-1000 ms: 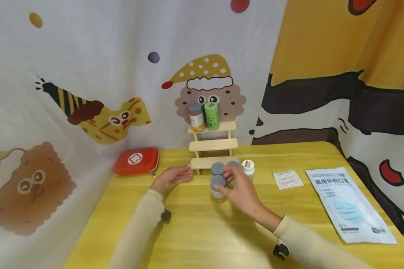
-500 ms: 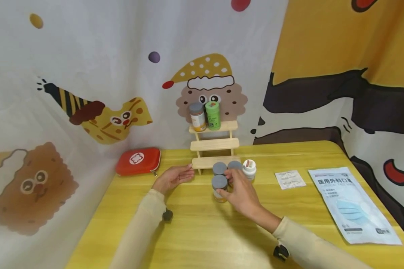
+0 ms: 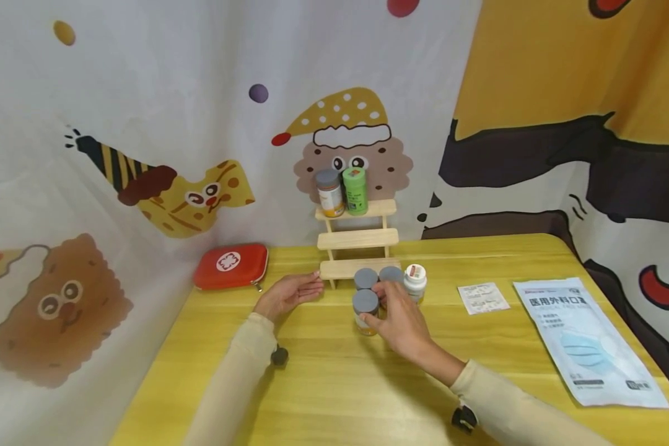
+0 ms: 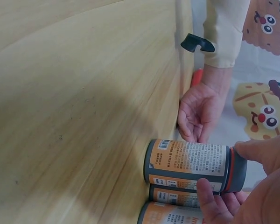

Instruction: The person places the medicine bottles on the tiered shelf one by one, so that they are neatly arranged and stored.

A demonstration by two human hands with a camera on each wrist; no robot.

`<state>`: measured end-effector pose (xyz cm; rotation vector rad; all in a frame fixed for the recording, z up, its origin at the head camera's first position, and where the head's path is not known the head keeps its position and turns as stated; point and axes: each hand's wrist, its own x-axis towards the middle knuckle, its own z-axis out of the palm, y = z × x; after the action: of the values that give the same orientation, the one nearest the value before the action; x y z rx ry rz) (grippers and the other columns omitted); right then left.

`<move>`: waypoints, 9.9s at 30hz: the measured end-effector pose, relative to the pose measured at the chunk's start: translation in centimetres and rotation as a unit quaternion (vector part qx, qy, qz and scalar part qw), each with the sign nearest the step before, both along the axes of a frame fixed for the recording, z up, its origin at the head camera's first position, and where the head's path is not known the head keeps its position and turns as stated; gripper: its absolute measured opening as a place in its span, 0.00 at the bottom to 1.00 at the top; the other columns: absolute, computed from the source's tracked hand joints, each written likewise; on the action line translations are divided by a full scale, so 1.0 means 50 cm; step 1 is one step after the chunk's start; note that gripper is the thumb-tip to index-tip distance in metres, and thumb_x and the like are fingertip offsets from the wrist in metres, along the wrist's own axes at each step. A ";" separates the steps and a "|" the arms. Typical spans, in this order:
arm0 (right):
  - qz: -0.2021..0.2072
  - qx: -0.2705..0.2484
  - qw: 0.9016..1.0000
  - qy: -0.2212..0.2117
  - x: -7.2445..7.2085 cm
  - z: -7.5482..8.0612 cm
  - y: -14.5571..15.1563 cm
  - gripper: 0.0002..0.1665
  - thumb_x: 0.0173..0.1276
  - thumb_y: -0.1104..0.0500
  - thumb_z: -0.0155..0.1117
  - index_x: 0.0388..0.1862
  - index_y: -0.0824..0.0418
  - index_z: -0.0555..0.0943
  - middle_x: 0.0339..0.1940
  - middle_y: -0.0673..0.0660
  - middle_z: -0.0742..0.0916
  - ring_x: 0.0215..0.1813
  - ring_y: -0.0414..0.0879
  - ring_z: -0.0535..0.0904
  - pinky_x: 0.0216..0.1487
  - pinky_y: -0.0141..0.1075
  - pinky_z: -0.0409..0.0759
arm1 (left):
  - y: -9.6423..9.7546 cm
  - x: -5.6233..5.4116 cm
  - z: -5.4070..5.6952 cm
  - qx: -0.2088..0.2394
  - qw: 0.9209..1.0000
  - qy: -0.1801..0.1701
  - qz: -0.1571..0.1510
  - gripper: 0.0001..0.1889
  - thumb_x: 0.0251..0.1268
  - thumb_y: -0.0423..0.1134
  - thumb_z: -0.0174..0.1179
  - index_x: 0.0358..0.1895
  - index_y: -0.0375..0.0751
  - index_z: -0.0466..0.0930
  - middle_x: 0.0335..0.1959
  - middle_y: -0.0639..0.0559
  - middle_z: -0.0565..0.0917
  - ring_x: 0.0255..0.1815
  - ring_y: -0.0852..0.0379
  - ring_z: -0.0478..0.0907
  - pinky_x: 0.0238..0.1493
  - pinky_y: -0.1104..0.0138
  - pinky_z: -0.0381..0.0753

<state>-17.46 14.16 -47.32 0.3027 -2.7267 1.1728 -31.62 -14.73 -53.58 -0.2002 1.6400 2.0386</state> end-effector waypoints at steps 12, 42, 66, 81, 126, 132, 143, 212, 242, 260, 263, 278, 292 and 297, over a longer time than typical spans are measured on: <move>-0.005 -0.006 1.000 0.000 -0.001 0.001 0.001 0.31 0.61 0.55 0.84 0.58 0.62 0.80 0.53 0.58 0.86 0.55 0.56 0.84 0.57 0.52 0.86 | 0.000 0.000 0.000 0.008 1.000 -0.003 0.002 0.12 0.76 0.39 0.67 0.51 0.32 0.88 0.45 0.42 0.93 0.45 0.52 0.92 0.58 0.60 0.92; 0.045 -0.094 0.994 0.039 0.007 0.071 0.027 0.27 0.58 0.62 0.81 0.55 0.57 0.79 0.47 0.54 0.84 0.46 0.48 0.80 0.38 0.32 0.86 | 0.005 0.007 0.011 0.002 1.000 0.006 0.005 0.12 0.78 0.38 0.64 0.52 0.31 0.88 0.40 0.45 0.93 0.44 0.54 0.92 0.53 0.64 0.93; 0.070 -0.083 0.990 0.085 -0.056 0.179 0.033 0.26 0.63 0.61 0.78 0.59 0.59 0.78 0.52 0.55 0.83 0.54 0.45 0.78 0.46 0.40 0.85 | 0.001 -0.001 0.004 -0.009 1.000 -0.008 0.007 0.14 0.77 0.39 0.66 0.53 0.31 0.88 0.39 0.47 0.93 0.44 0.53 0.92 0.53 0.63 0.93; 0.035 -0.075 0.986 0.146 -0.132 0.206 0.050 0.30 0.61 0.62 0.79 0.60 0.62 0.78 0.51 0.59 0.83 0.51 0.46 0.78 0.44 0.40 0.82 | 0.004 -0.001 0.004 0.004 1.000 -0.008 0.011 0.14 0.76 0.38 0.66 0.54 0.30 0.88 0.41 0.44 0.93 0.44 0.53 0.92 0.54 0.62 0.93; -0.107 -0.125 0.981 0.105 -0.368 0.232 0.066 0.31 0.68 0.55 0.76 0.64 0.67 0.77 0.58 0.67 0.81 0.59 0.60 0.81 0.62 0.49 0.82 | 0.003 0.004 0.002 0.003 1.000 0.000 0.010 0.16 0.75 0.38 0.67 0.55 0.28 0.86 0.42 0.44 0.93 0.46 0.52 0.92 0.55 0.62 0.93; -0.108 -0.124 0.981 0.101 -0.389 0.238 0.070 0.31 0.69 0.53 0.76 0.64 0.67 0.78 0.58 0.65 0.83 0.59 0.59 0.83 0.63 0.50 0.83 | 0.002 -0.002 0.004 0.002 1.000 0.004 0.010 0.13 0.75 0.38 0.67 0.51 0.29 0.88 0.40 0.45 0.93 0.43 0.53 0.92 0.52 0.63 0.93; -0.116 -0.112 0.982 0.096 -0.402 0.233 0.057 0.32 0.69 0.50 0.76 0.66 0.64 0.78 0.59 0.64 0.84 0.59 0.58 0.84 0.61 0.51 0.85 | -0.005 0.004 0.008 -0.006 1.000 0.007 0.009 0.13 0.78 0.38 0.64 0.53 0.30 0.87 0.39 0.47 0.93 0.42 0.55 0.92 0.52 0.64 0.93; 0.011 -0.050 0.996 0.078 -0.166 0.085 0.093 0.38 0.73 0.47 0.73 0.74 0.63 0.74 0.66 0.64 0.81 0.69 0.60 0.74 0.64 0.59 0.80 | 0.007 0.007 0.002 -0.011 1.000 0.004 0.018 0.12 0.76 0.39 0.67 0.51 0.32 0.88 0.38 0.47 0.93 0.39 0.56 0.92 0.49 0.66 0.94; 0.039 -0.028 0.998 0.049 -0.108 -0.022 0.193 0.29 0.79 0.60 0.65 0.75 0.64 0.73 0.71 0.67 0.78 0.73 0.66 0.71 0.73 0.72 0.68 | 0.005 0.007 0.004 -0.019 1.000 0.007 0.011 0.14 0.76 0.39 0.66 0.53 0.31 0.87 0.39 0.47 0.93 0.42 0.55 0.92 0.51 0.65 0.93; 0.019 -0.037 0.999 0.019 -0.103 -0.043 0.200 0.28 0.80 0.61 0.64 0.74 0.66 0.72 0.67 0.67 0.79 0.66 0.64 0.77 0.64 0.66 0.80 | 0.008 0.005 0.006 -0.015 1.000 0.007 0.012 0.13 0.77 0.40 0.66 0.52 0.31 0.87 0.40 0.47 0.93 0.43 0.55 0.92 0.52 0.65 0.93; 0.016 -0.032 0.999 0.025 -0.103 -0.047 0.198 0.27 0.79 0.61 0.64 0.73 0.66 0.73 0.66 0.67 0.80 0.65 0.64 0.78 0.62 0.64 0.81 | 0.007 0.005 0.005 -0.015 1.000 0.006 0.012 0.14 0.77 0.40 0.66 0.53 0.31 0.87 0.40 0.47 0.93 0.41 0.56 0.92 0.51 0.65 0.93; 0.022 -0.003 0.995 0.099 -0.120 -0.024 0.198 0.27 0.76 0.64 0.68 0.72 0.66 0.76 0.60 0.64 0.83 0.59 0.55 0.79 0.55 0.49 0.82 | 0.002 0.002 0.007 -0.008 1.000 0.006 0.012 0.14 0.75 0.39 0.67 0.52 0.31 0.88 0.45 0.42 0.93 0.45 0.54 0.92 0.55 0.63 0.93; 0.028 0.016 0.990 0.135 -0.135 0.065 0.188 0.26 0.72 0.67 0.70 0.68 0.66 0.78 0.56 0.64 0.82 0.57 0.57 0.77 0.52 0.45 0.77 | 0.005 0.007 0.013 -0.008 1.000 0.015 0.010 0.14 0.76 0.38 0.67 0.54 0.30 0.87 0.45 0.43 0.93 0.46 0.53 0.92 0.56 0.62 0.93; 0.008 0.010 0.989 0.150 -0.134 0.097 0.201 0.26 0.72 0.67 0.70 0.67 0.66 0.79 0.56 0.65 0.81 0.57 0.57 0.75 0.51 0.40 0.72 | 0.018 0.000 0.008 -0.006 1.000 0.013 -0.003 0.14 0.77 0.39 0.66 0.54 0.30 0.87 0.41 0.47 0.93 0.45 0.54 0.92 0.55 0.63 0.93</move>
<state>-24.16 24.23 -42.47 0.4642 -2.4790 1.0123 -31.62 -13.85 -53.18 -0.1723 1.6671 2.0360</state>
